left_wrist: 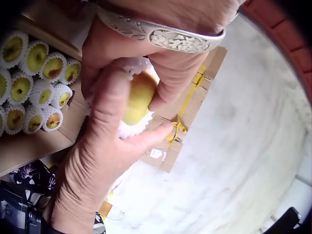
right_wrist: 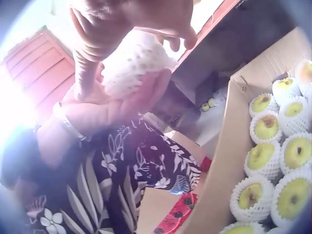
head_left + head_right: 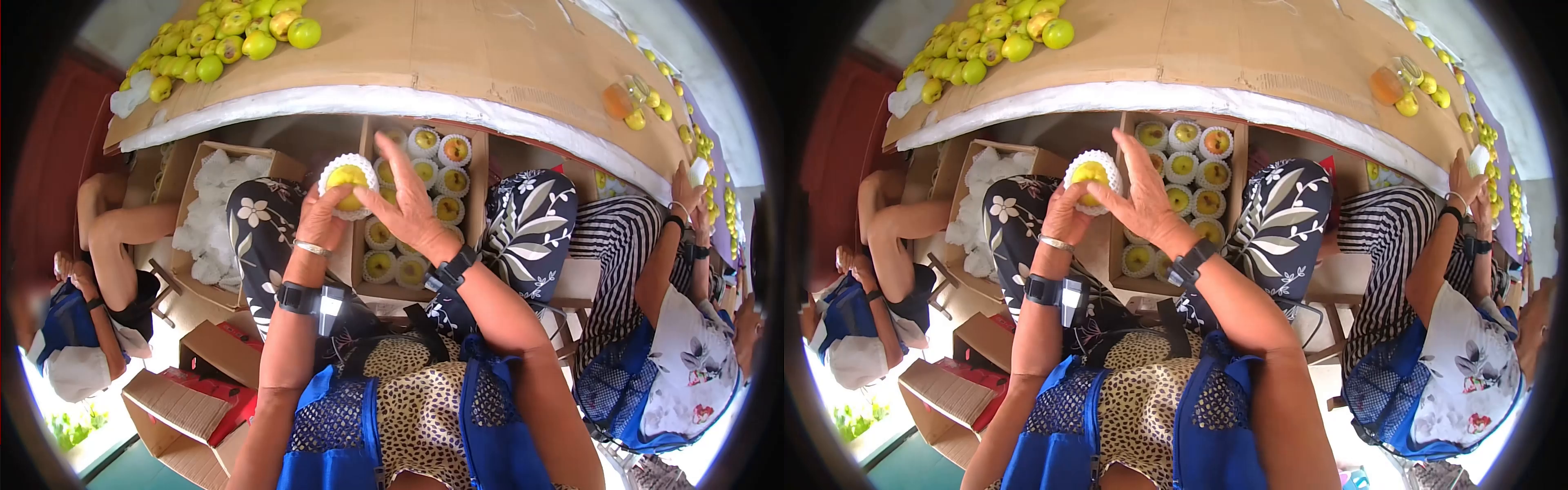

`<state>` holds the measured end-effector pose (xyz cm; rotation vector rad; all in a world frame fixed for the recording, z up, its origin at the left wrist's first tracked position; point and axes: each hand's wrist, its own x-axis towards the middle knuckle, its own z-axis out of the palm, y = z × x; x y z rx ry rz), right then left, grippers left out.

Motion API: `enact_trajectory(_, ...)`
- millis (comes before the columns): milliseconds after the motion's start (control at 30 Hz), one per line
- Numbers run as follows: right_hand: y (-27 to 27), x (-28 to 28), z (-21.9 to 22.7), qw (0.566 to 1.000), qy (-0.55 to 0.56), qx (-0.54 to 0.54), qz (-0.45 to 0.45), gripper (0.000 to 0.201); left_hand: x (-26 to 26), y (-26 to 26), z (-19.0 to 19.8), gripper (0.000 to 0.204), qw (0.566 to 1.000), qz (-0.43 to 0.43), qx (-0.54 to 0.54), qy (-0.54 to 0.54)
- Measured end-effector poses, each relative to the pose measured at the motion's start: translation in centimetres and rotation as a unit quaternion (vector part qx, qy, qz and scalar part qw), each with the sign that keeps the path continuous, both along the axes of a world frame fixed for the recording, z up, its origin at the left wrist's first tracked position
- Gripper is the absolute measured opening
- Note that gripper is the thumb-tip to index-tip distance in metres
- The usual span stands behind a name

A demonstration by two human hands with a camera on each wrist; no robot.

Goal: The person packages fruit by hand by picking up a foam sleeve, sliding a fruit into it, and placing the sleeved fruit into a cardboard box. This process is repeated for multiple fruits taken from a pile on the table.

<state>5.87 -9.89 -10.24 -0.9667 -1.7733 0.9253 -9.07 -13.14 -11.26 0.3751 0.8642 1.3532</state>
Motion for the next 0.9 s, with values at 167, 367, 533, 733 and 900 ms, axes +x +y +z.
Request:
enact_trajectory(167,-1.4,-2.1,-1.9,0.984,0.114,-0.132,0.026,0.041,-0.3,-0.7,-1.1,0.039,0.996,-0.042,0.006,0.077)
enact_trajectory(367,-1.4,-2.2,-2.3,0.979,0.122,-0.165,0.007,0.038,-0.3,-0.6,-1.0,0.042,0.998,-0.042,-0.033,0.026)
enact_trajectory(533,-1.3,-2.3,-2.4,0.972,0.161,-0.172,0.018,0.04,0.0,-0.5,-0.9,0.041,0.999,-0.042,-0.006,-0.014)
enact_trajectory(733,-1.2,-2.4,-2.8,0.966,0.174,-0.19,0.004,0.034,0.8,-0.7,-1.1,0.04,0.999,-0.042,-0.03,-0.013)
enact_trajectory(900,-1.0,-2.5,-6.3,0.976,0.083,-0.202,-0.002,0.032,1.4,-0.6,-4.7,0.036,0.989,-0.014,-0.143,-0.016)
